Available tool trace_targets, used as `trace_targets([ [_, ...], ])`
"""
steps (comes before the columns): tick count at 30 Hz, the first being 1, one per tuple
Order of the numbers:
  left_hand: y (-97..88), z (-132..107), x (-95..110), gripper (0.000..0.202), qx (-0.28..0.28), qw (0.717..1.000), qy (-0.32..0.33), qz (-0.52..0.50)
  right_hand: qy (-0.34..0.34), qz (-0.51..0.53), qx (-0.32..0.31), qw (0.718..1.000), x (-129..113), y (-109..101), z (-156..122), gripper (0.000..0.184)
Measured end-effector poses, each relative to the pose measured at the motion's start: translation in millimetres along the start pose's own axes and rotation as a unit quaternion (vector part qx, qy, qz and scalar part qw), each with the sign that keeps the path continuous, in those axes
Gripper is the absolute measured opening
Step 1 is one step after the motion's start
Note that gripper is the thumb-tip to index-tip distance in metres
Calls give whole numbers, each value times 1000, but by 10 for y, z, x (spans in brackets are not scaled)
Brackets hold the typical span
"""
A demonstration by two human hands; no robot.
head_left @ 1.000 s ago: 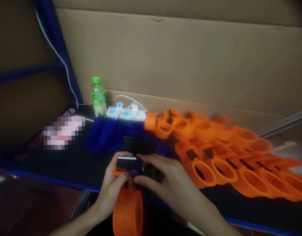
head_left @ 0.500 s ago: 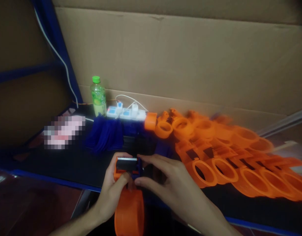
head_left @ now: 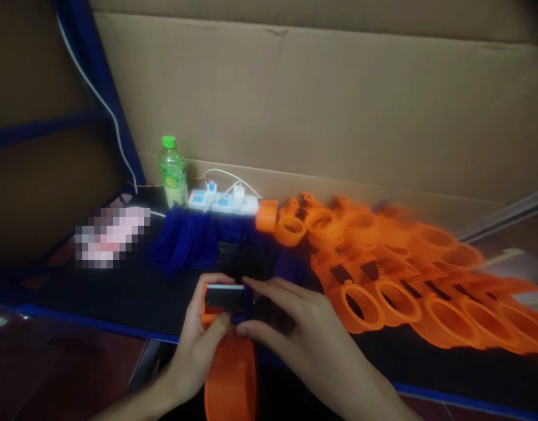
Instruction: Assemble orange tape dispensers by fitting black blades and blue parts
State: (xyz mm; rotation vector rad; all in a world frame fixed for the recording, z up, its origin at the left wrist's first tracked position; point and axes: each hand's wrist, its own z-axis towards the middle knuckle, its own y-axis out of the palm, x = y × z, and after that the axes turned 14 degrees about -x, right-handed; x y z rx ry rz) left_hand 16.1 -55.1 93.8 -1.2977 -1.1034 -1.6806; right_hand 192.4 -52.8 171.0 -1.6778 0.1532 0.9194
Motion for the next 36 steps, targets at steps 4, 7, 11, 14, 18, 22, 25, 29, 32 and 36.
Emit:
trace_targets([
  [4,-28,-18,-7,34,-20,997,-17,-73,-16,-26,11,999,-11,0,-12,46],
  [7,-30,-16,-17,40,-42,985,-23,-165,-25,-52,18,998,-36,15,-30,45],
  [11,24,-6,-42,36,-34,969,-63,-235,-26,-146,25,989,-43,113,-71,45],
  [14,85,-9,-49,33,-13,962,-85,-258,-33,-223,57,973,-16,237,-107,49],
  [18,130,-5,-43,33,30,963,-75,-258,-48,-245,85,965,17,377,-113,50],
  [22,123,13,-44,33,50,966,-66,-246,-41,-197,70,977,34,453,-82,52],
  [25,111,11,-44,34,65,970,-65,-226,-36,-182,57,981,32,492,-79,55],
  [29,86,12,-22,33,72,976,-70,-195,-23,-226,61,972,3,565,-97,68],
  [32,58,31,14,30,35,977,-91,-188,-21,-252,77,964,-15,632,-107,76],
  [36,36,63,70,30,44,974,-88,-203,-38,-219,86,971,-16,650,-107,72],
])
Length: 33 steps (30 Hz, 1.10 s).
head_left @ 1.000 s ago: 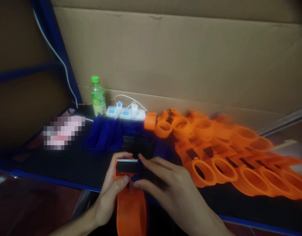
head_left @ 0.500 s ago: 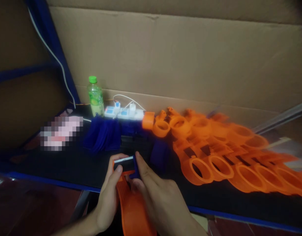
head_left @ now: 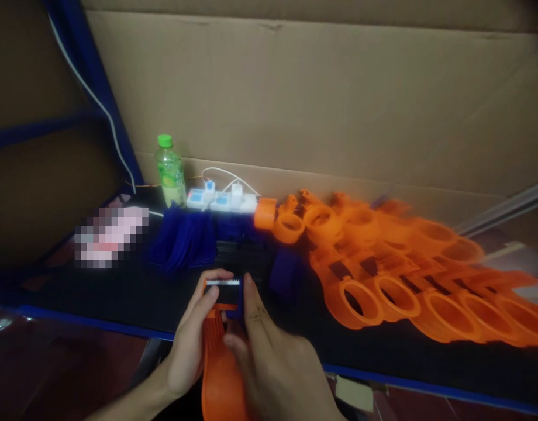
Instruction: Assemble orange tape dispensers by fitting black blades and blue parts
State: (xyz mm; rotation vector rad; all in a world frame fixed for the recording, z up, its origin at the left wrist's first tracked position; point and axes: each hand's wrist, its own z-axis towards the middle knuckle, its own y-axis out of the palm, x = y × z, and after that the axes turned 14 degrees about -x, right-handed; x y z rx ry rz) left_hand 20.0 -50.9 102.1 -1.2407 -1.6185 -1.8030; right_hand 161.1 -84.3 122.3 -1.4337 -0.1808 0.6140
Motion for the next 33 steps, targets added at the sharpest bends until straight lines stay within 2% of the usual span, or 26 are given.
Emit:
trace_targets([
  [4,43,-2,87,32,36,996,24,-72,-37,178,-25,983,40,-91,-28,61],
  [7,85,-27,152,31,34,990,69,-118,9,261,-19,965,59,-155,-108,64],
  [9,100,-47,163,28,29,986,99,-131,46,283,-45,957,61,-171,-162,65],
  [10,103,-55,154,27,24,985,104,-138,55,295,-71,951,60,-174,-180,60],
  [12,98,-58,112,28,8,984,101,-144,57,323,-115,938,67,-179,-197,36],
  [13,93,-51,84,31,2,986,94,-139,56,335,-121,933,76,-182,-198,26],
  [14,87,-40,56,36,0,988,86,-129,58,341,-114,931,90,-185,-198,23],
  [17,61,15,-6,50,-2,993,76,-90,86,302,-54,948,157,-184,-205,27],
  [20,22,54,-17,54,-23,996,69,-50,131,206,-11,970,212,-160,-239,28],
  [23,-16,48,-7,59,-31,998,50,-2,130,142,-22,981,216,-174,-283,29],
  [27,-35,16,-3,60,-14,1000,27,-4,100,149,-61,982,256,-311,-247,26],
  [29,-36,9,-4,58,-14,1000,24,-9,150,115,-46,981,354,-376,-140,33],
  [31,-41,11,-9,56,-25,999,30,-7,225,38,-34,973,492,-403,23,41],
  [33,-51,13,-21,56,-40,998,38,-4,271,-32,-62,960,631,-396,211,38],
])
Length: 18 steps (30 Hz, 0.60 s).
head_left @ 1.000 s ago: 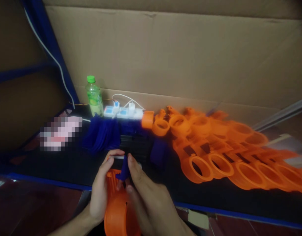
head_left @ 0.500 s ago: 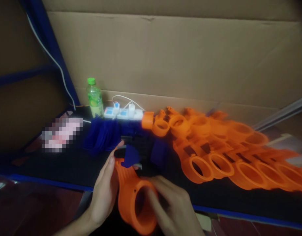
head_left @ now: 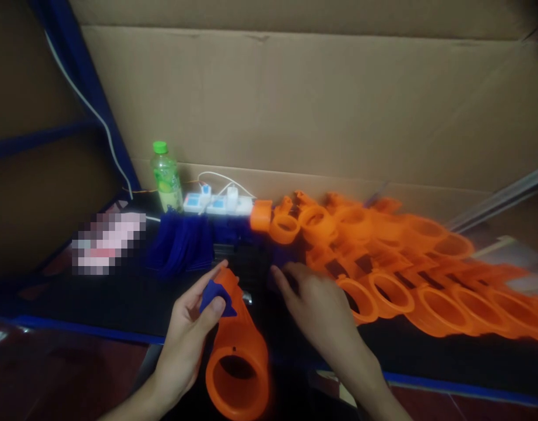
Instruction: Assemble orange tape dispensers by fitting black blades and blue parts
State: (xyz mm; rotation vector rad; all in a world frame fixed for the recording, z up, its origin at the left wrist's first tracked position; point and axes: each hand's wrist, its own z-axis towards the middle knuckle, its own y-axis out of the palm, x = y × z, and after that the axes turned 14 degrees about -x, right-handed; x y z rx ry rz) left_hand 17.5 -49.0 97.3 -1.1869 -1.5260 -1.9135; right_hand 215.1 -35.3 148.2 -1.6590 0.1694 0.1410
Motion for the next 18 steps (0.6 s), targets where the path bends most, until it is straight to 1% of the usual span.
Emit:
trace_targets([
  [3,-18,-9,-23,59,-13,1000,-1,-3,36,-70,-56,995,-2,13,285,31],
  [6,-30,-27,-32,57,-25,999,-15,-18,73,-97,-90,988,-10,41,443,36],
  [8,-36,-37,-30,54,-30,999,-21,-35,83,-101,-99,986,-1,63,497,39],
  [11,-43,-39,-32,50,-35,998,-22,-50,83,-103,-111,985,29,93,547,39],
  [16,-38,-15,-46,41,-22,999,-9,-23,75,-100,-122,985,67,124,599,42],
  [18,-28,-9,-44,42,-21,999,-14,-20,69,-101,-126,985,75,137,615,42],
])
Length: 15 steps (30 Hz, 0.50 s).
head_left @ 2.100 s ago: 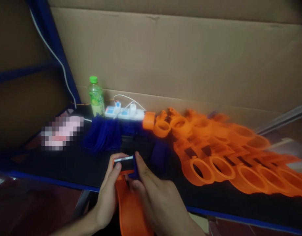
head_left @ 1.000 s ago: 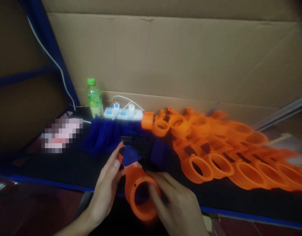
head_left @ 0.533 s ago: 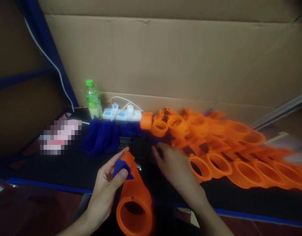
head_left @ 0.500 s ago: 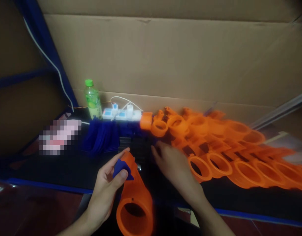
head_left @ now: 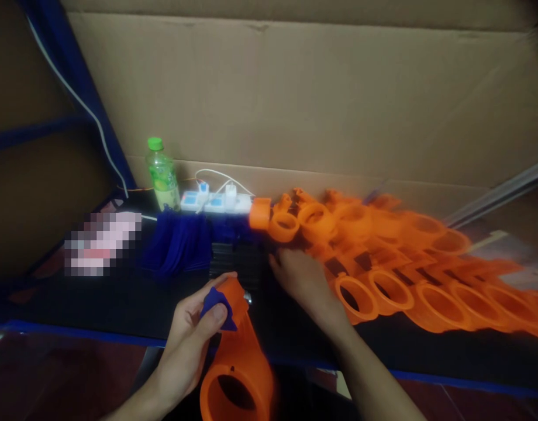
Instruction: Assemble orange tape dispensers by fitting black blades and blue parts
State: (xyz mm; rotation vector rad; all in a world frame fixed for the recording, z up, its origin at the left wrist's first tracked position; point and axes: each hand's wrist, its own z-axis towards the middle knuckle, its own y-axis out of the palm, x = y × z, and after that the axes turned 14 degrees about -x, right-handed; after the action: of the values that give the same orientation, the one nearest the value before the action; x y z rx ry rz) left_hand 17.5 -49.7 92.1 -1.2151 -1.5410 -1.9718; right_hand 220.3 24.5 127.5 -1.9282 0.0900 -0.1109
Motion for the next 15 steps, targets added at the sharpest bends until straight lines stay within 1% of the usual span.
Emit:
trace_targets([
  [4,47,-17,29,49,-2,1000,-30,-10,-4,4,-5,1000,13,39,51,39],
  [9,142,-46,95,55,32,998,-55,-12,-13,26,-4,1000,43,59,88,35],
  [12,191,-46,126,55,30,996,-66,-41,-22,44,7,999,58,-5,42,34],
  [15,209,-31,130,55,27,996,-70,-56,-36,63,27,997,75,-115,-65,33],
])
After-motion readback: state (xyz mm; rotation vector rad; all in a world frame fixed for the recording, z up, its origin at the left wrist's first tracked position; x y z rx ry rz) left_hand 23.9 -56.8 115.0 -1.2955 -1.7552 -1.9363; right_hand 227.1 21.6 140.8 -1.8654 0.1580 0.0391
